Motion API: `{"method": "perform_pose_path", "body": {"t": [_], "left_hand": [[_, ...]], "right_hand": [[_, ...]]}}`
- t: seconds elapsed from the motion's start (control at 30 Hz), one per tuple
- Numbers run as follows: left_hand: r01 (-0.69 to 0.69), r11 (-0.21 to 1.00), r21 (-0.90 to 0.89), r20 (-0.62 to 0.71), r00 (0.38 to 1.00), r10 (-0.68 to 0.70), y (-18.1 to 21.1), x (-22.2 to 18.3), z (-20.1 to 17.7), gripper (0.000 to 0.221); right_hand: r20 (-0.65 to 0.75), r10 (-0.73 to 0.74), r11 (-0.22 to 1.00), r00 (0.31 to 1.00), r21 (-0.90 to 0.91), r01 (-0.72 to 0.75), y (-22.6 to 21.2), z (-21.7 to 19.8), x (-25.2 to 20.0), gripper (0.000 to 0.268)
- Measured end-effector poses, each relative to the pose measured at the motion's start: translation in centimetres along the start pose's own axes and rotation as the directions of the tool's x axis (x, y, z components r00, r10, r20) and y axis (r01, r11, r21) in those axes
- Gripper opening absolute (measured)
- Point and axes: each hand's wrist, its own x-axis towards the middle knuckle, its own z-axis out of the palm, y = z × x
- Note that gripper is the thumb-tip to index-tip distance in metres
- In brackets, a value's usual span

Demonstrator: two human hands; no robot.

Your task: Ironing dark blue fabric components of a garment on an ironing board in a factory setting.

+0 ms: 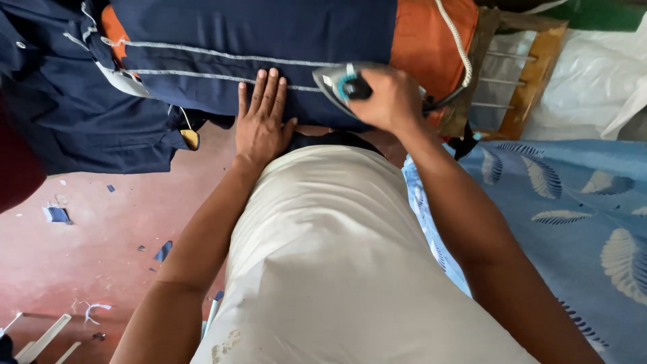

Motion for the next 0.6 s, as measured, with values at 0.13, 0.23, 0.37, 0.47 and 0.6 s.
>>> {"method": "perform_pose_path", "body": {"t": [0.13, 0.23, 0.37, 0.47, 0.6], "left_hand": [[0.019, 1.0, -0.003, -0.011, 1.0, -0.019, -0.4, -0.9, -0.3, 0.078], [0.051, 0.998, -0.021, -0.025, 0.998, -0.052, -1.1, -1.2, -0.8, 0.078], [0.092, 0.995, -0.035, -0.15, 0.984, -0.096, -3.4, -2.2, -2.0, 0.066], [0.093, 0.995, -0.038, -0.27, 0.958, -0.1, -5.0, -1.7, -3.7, 0.059], [0.145, 0.989, 0.041, -0.383, 0.916, -0.118, -8.0, -0.7, -4.8, 0.045]], "right_hand": [[-0.006, -0.078, 0.997, 0.997, 0.009, 0.078, -2.4, 1.2, 2.0, 0.028], [0.085, -0.114, 0.993, 0.99, -0.032, 0.118, -3.8, 2.2, 3.5, 0.032], [0.111, -0.049, 0.998, 0.993, -0.02, 0.052, -6.0, 4.1, 4.6, 0.032], [0.136, -0.046, 0.998, 0.99, -0.045, 0.053, -8.0, 4.5, 6.0, 0.031], [0.193, -0.056, 0.997, 0.98, -0.034, 0.064, -10.6, 5.4, 7.8, 0.03]]}}
